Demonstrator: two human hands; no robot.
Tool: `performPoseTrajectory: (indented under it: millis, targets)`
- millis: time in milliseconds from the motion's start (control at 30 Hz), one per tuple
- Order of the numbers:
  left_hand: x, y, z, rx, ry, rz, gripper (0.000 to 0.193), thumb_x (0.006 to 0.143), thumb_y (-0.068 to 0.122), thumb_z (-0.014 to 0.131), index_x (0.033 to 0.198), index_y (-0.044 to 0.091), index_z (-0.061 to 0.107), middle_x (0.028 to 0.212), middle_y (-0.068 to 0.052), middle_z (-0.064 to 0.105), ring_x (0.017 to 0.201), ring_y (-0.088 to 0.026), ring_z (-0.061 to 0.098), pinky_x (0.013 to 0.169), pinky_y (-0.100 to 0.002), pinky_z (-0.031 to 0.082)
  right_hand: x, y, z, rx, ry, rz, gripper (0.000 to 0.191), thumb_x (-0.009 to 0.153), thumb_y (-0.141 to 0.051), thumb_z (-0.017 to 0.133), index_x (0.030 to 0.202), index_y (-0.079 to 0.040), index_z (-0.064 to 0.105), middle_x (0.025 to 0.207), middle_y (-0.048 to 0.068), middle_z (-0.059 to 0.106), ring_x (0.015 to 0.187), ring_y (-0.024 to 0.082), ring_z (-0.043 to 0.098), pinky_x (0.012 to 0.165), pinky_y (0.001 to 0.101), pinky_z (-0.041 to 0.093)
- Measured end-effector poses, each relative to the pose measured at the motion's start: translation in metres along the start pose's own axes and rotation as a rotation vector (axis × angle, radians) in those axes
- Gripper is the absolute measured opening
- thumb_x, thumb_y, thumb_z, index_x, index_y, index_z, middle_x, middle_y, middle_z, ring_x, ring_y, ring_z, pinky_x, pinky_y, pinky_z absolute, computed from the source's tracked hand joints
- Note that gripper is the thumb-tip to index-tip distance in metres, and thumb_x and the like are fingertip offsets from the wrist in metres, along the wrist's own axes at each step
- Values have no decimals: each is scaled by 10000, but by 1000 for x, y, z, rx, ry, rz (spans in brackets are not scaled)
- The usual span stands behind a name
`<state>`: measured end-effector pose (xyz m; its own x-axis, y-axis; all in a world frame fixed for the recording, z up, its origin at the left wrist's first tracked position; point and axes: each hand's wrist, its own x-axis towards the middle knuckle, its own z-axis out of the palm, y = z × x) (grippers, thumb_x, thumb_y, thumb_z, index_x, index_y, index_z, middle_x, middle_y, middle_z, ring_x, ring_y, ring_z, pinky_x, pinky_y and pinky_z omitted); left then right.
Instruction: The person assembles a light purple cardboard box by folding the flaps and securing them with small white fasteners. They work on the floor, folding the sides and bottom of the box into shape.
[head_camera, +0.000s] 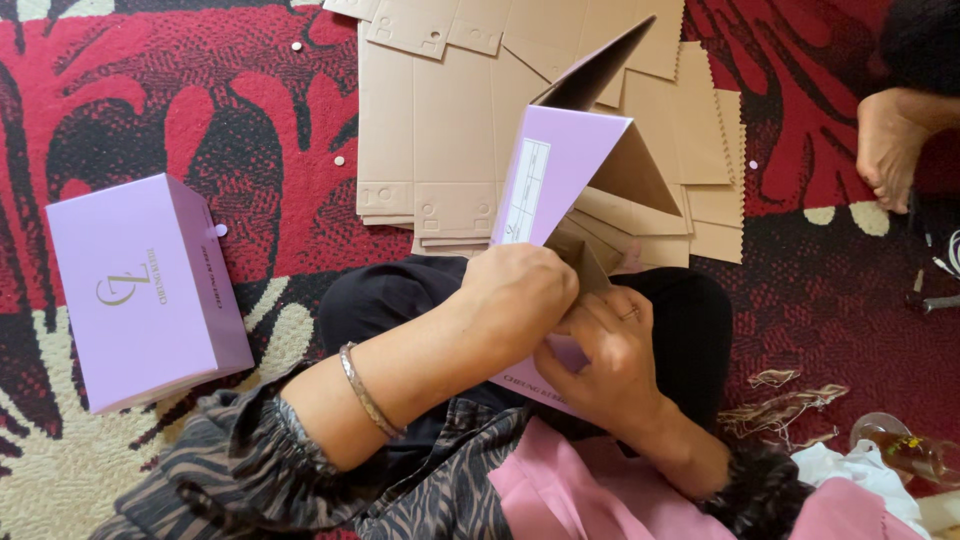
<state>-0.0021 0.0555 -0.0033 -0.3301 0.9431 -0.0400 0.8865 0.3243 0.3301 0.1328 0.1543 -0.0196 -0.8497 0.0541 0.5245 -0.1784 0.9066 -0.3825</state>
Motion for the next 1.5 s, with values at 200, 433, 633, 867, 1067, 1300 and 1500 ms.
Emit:
performPoseTrajectory:
  millis: [200,433,633,867,1067,1300,1500]
  targets:
    - [-9,6,1,-19,77,96,19,712,107,734,721,107,750,768,-100,732,760,-297,737,622,-405,581,-5,-1,4,-24,6,10,294,674,-177,828,910,-65,693,874,72,663,863,298,590,916,476,402]
    - [-11,-7,-21,-48,109,141,59,785,130,723,826,89,722,785,-115,722,758,-327,725,656,-439,574,16,18,-7,-36,-54,-5,415,733,-165,774,1103,2,684,1125,191,700,1085,389,617,999,563,360]
    - [-43,-19,-39,-403,418,114,106,955,105,645,1052,108,687,1003,-90,719,881,-344,705,736,-453,549,25,31,-6,368,-308,434,220,801,-149,772,990,-58,706,962,82,756,916,221,728,825,346,558]
    - [-58,-10,15,-390,652,-31,660,737,182,811,1302,10,516,1395,-259,469,1225,-456,507,998,-488,428,16,43,3,502,-312,525,204,787,-164,806,931,-46,724,900,85,761,845,157,727,765,322,569]
    - [-51,-12,66,-605,667,-44,826,886,117,695,1555,-70,250,1600,-323,304,1464,-452,375,1154,-460,353,12,46,13,575,-244,512,240,816,-206,804,955,-42,697,922,89,757,861,164,718,778,314,571]
    - [-48,-34,87,-715,524,-398,604,967,189,597,1540,63,457,1385,-176,632,1292,-279,597,1087,-344,455,7,36,16,377,-181,299,268,827,-254,809,991,-62,719,978,99,743,939,270,702,849,380,526]
    - [-34,-57,101,-1392,539,-237,613,1033,230,480,1580,0,325,1536,-165,474,1377,-231,455,1096,-312,357,1,37,15,232,-182,179,304,874,-271,764,1134,-116,735,1084,69,724,1063,282,645,989,433,446]
